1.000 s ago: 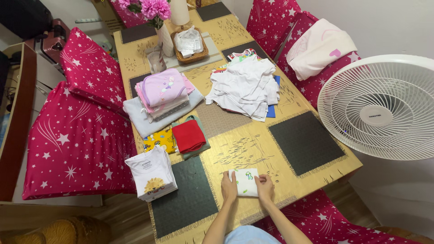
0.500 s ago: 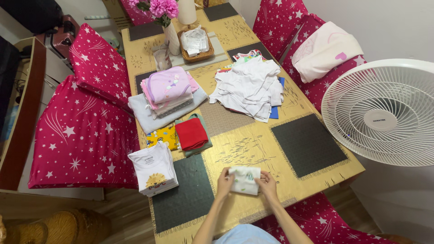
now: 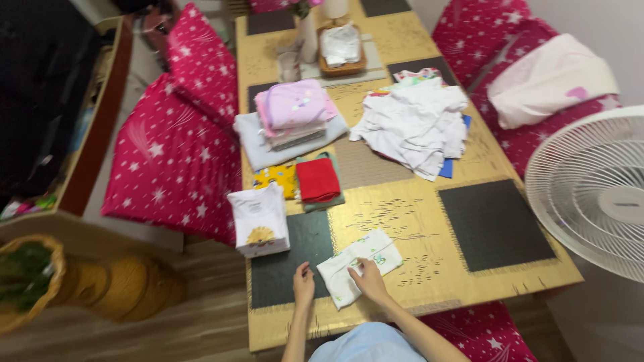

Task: The person folds multiple white shirts one by one on a dining table, smoothing each before folding and stacking them. The person also handles a small white cloth with a green pattern and places it on a separate stack.

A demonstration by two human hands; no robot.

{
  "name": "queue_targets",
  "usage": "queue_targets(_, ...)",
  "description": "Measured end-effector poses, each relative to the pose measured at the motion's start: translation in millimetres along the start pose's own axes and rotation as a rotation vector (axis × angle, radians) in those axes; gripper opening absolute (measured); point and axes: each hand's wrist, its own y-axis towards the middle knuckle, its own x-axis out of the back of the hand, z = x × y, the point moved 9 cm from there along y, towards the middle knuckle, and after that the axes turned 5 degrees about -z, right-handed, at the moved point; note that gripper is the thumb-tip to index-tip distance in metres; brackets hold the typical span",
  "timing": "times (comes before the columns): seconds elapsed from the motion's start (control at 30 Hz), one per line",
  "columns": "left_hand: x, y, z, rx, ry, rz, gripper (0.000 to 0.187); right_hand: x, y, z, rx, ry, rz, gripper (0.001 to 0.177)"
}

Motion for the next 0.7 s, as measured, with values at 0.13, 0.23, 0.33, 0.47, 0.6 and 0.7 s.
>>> queue_targets(0.13,5.2,-20.9,17.2,0.069,-0.060,-0.008,0.034,-25.3,1.0,11.4,-0.078,-0.220,0.015,0.070)
queue_targets(0.23,4.6,-30.4,27.3,0.130,-0.038,0.005,0.035,-21.7,-4.2,21.7,-0.051,-0.280,-0.134,0.069)
queue_targets(0.33,5.1,-38.7,31.1,0.175,0.078,0.023,0.036,-16.0,-8.9,31.2,0.023,-0.319,-0.261,0.064)
queue_targets(0.47,0.1,-52.4,7.9,0.143,0.164,0.065,0.049,-27.5,5.1,14.2,-0.111,-0.116,-0.059,0.051)
queue_targets(0.6,-5.1,-76.6,-45.3,-0.188,0.546,0.114,0.093,7.4,20.8,23.2,0.124,0.011,-0.177,0.051)
queue_targets(0.7,-25.3,-90.7,-68.4,-0.373,0.689,0.193,0.097,53.3,39.3,2.3,0.013,-0.328,-0.356,0.070)
